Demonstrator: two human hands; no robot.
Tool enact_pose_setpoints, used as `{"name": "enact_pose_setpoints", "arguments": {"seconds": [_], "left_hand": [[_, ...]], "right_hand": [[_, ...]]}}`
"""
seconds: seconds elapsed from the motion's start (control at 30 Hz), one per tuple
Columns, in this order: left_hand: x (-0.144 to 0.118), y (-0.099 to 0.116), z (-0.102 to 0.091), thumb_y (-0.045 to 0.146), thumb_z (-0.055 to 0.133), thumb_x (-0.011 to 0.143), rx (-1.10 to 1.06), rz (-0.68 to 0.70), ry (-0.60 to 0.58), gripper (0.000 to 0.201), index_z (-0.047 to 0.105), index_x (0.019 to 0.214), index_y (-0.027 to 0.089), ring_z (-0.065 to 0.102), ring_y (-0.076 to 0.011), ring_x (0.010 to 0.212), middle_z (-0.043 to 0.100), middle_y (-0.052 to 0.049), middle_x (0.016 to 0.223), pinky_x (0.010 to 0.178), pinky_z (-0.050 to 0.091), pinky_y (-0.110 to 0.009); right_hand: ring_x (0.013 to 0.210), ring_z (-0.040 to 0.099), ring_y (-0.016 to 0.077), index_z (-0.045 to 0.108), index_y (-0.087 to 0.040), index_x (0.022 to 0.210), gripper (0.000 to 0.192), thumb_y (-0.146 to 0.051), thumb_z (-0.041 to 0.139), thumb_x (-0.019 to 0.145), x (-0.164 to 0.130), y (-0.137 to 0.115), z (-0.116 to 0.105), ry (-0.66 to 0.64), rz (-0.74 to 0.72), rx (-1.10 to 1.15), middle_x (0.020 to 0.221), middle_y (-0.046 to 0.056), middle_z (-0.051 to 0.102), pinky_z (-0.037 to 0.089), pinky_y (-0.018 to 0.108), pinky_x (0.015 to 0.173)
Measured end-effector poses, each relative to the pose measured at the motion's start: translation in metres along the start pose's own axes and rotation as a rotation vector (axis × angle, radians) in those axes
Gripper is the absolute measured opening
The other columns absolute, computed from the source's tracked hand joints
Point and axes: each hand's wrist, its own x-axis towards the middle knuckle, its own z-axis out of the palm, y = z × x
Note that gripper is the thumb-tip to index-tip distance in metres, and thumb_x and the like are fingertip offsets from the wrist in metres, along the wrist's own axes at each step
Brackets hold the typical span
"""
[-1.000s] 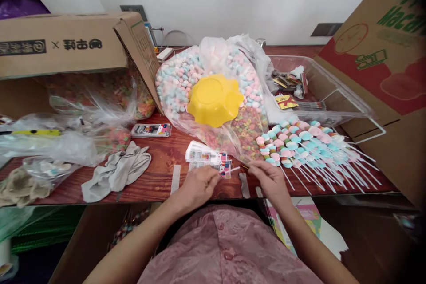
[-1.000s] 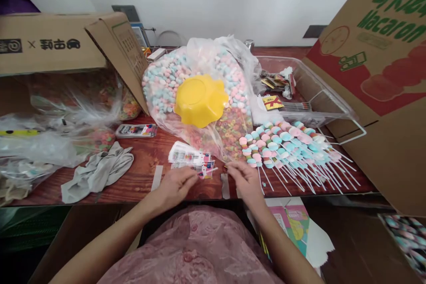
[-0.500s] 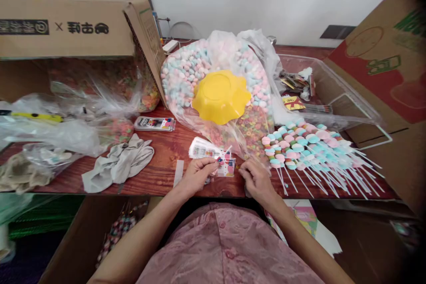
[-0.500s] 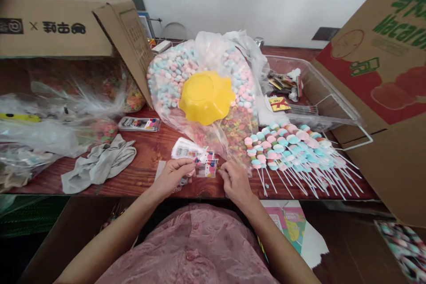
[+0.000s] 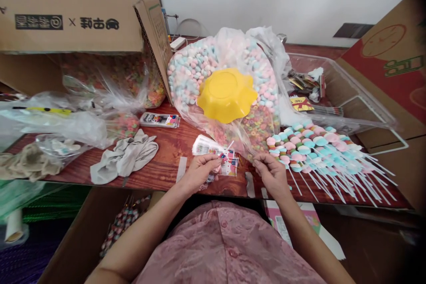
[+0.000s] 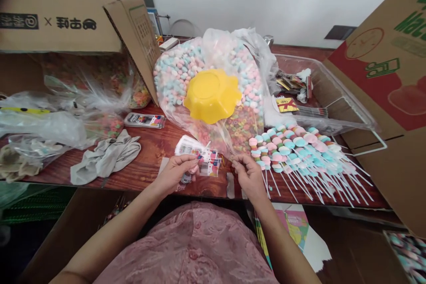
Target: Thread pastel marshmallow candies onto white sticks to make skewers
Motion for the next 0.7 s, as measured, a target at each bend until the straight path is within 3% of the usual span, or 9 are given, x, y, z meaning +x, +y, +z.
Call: {"name": "enact_pose_setpoints", "arguments": {"seconds": [0.2,0.3,0.37,0.47,0.57,0.63,0.7], "left_hand": [[-0.004,0.001,-0.007,0.043,0.074,0.069,0.065,0.017,0.02,0.032,0.065,0.069,0.013,0.048,-0.0061,0.047,0.055,0.002,0.055,0.048,0.039,-0.02],[-0.003,0.0,-0.006,0.044,0.074,0.069,0.069,0.035,0.033,0.033,0.065,0.067,0.013,0.047,-0.006,0.046,0.055,0.003,0.054,0.048,0.038,-0.02],[-0.003,-0.002,-0.004,0.045,0.075,0.068,0.063,0.03,0.04,0.033,0.066,0.07,0.013,0.047,-0.0061,0.046,0.055,0.003,0.054,0.048,0.038,-0.02],[-0.003,-0.005,-0.004,0.047,0.076,0.067,0.068,0.009,0.052,0.035,0.068,0.074,0.014,0.048,-0.0061,0.047,0.055,0.003,0.055,0.048,0.037,-0.019],[-0.004,-0.007,-0.004,0.049,0.076,0.066,0.082,-0.005,0.055,0.036,0.067,0.072,0.014,0.048,-0.0059,0.048,0.056,0.003,0.057,0.05,0.038,-0.019],[-0.005,-0.007,-0.005,0.049,0.076,0.066,0.092,-0.012,0.059,0.037,0.067,0.073,0.014,0.048,-0.0059,0.048,0.057,0.003,0.058,0.05,0.038,-0.02],[-0.006,-0.006,-0.006,0.05,0.075,0.066,0.11,-0.014,0.063,0.037,0.067,0.072,0.014,0.048,-0.006,0.047,0.058,0.002,0.058,0.05,0.038,-0.02]], "right_hand": [[0.076,0.056,0.0174,0.064,-0.02,0.076,0.013,-0.019,0.057,0.086,-0.007,-0.004,-0.008,-0.136,-0.155,-0.176,0.079,0.003,0.061,0.044,0.032,0.072],[0.078,0.057,0.0182,0.067,-0.02,0.081,0.018,-0.017,0.053,0.091,-0.011,-0.009,0.0,-0.205,-0.269,-0.354,0.082,0.005,0.063,0.045,0.032,0.072],[0.078,0.057,0.0185,0.068,-0.02,0.082,0.02,-0.017,0.051,0.092,-0.011,-0.011,0.005,-0.177,-0.318,-0.447,0.083,0.006,0.064,0.044,0.032,0.071],[0.08,0.057,0.0196,0.07,-0.019,0.086,0.022,-0.012,0.05,0.09,-0.002,-0.01,0.009,-0.12,-0.353,-0.678,0.086,0.008,0.064,0.042,0.03,0.068],[0.078,0.056,0.0205,0.073,-0.02,0.086,0.025,-0.007,0.052,0.083,0.009,-0.004,0.008,-0.169,-0.353,-0.888,0.085,0.009,0.063,0.039,0.029,0.062],[0.075,0.056,0.0203,0.073,-0.019,0.083,0.023,-0.008,0.053,0.082,0.014,0.0,0.006,-0.191,-0.35,-0.919,0.083,0.01,0.062,0.038,0.03,0.059],[0.074,0.056,0.0193,0.073,-0.019,0.083,0.023,-0.012,0.052,0.086,0.016,0.003,0.002,-0.173,-0.35,-0.807,0.081,0.008,0.061,0.041,0.03,0.06]]}}
